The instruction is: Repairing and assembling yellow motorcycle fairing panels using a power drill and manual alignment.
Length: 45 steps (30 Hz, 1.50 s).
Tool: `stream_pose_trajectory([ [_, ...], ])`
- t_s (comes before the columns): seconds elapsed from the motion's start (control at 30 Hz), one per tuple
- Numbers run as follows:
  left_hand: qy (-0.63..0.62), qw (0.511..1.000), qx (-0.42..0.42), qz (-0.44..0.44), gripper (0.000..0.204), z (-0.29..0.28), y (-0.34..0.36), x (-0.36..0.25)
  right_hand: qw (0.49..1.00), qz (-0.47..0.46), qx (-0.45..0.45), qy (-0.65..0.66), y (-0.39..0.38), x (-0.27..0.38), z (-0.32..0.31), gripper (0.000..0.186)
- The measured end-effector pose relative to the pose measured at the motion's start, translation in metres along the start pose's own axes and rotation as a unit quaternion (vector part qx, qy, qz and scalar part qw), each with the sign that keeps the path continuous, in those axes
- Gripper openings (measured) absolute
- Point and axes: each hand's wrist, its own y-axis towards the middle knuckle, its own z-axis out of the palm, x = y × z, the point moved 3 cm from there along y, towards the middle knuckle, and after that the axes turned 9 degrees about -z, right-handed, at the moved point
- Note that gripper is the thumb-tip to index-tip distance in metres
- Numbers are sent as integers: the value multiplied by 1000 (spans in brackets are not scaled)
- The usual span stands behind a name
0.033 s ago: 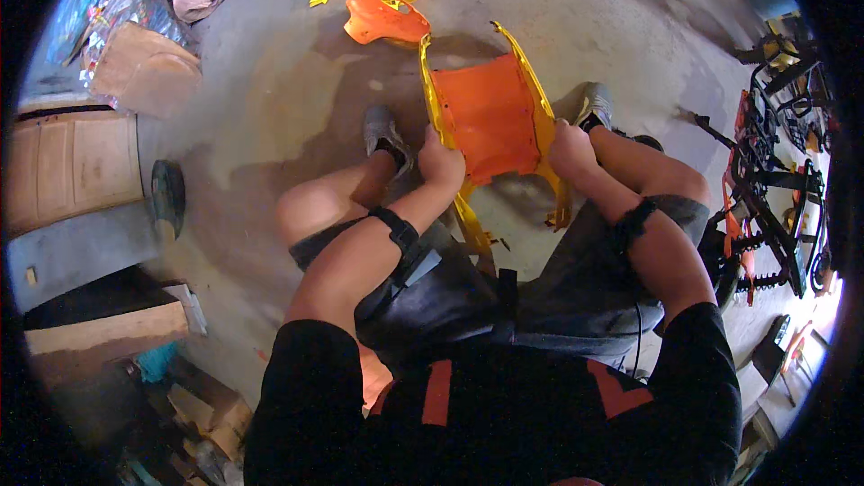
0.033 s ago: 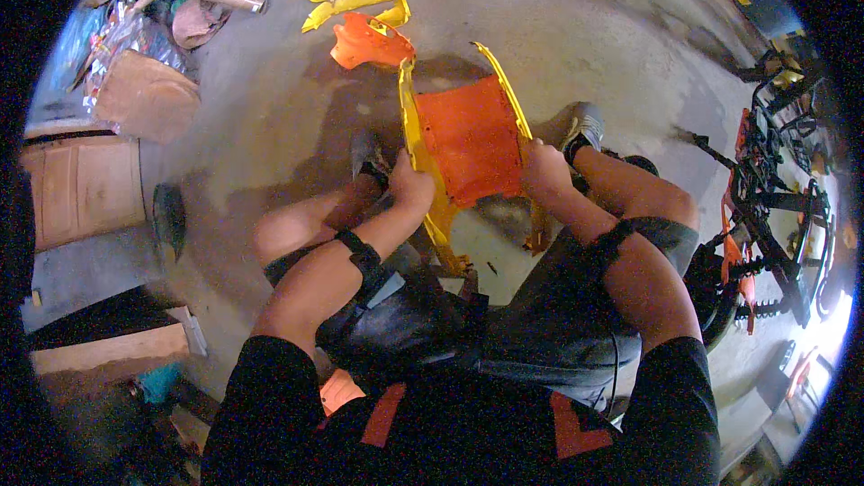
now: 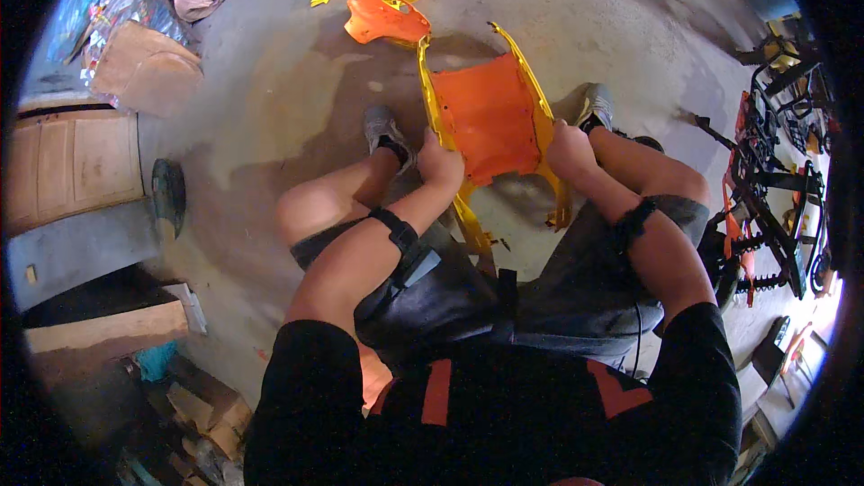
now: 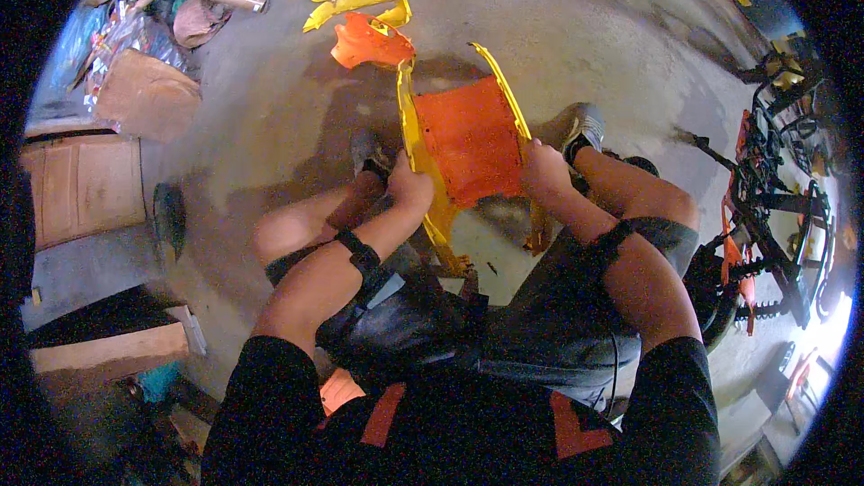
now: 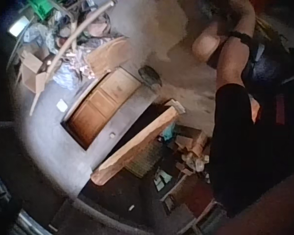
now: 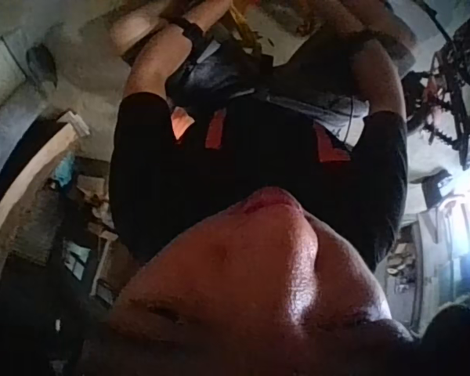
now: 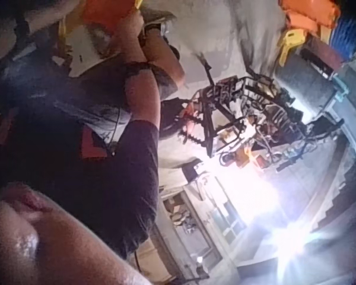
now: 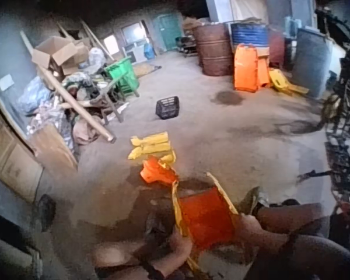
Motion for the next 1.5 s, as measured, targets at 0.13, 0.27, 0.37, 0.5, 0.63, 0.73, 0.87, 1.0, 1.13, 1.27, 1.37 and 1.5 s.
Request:
stream_pose_trajectory([
  [0.13, 35, 997, 16, -67, 38, 2, 7, 17, 1000, -8, -13, -7, 7, 5, 5, 19],
  [0.27, 63, 991, 54, -108, 43, 16, 10, 16, 1000, 4, 2, -18, 14, -1, 20, 23],
  [0.37, 63, 989, 68, -117, 46, 19, 24, 0, 999, 8, 17, -44, 30, -11, 15, 28],
  [0.5, 59, 988, 111, -89, 58, 26, 31, 1, 993, 7, 83, -82, 31, -13, 26, 33],
  [0.63, 87, 992, 24, -83, 67, 33, 32, 3, 994, -13, 67, -83, 32, -11, 27, 34],
  [0.73, 162, 985, -62, -13, 59, 30, 18, -27, 967, -79, 117, -211, 40, -23, 36, 21],
  [0.87, 224, 935, -99, 255, 55, 50, 19, -74, 895, -198, 117, -381, 54, -79, 60, 14],
  [1.0, 220, 914, 174, 291, 39, 92, 35, -88, 946, -107, 129, -278, 59, -90, 64, 19],
  [1.13, 156, 957, 152, 191, 39, 177, 82, -43, 990, 115, 75, 41, 45, -36, 31, 26],
  [1.27, 137, 965, 89, 204, 53, 234, 125, -18, 982, 127, 113, 88, 49, -6, 13, 32],
  [1.37, 168, 955, 103, 220, 59, 257, 137, -20, 986, 135, 90, 42, 57, -18, 10, 35],
  [1.5, 161, 956, 144, 196, 67, 263, 126, -38, 987, 161, 20, 8, 73, -20, -7, 37],
])
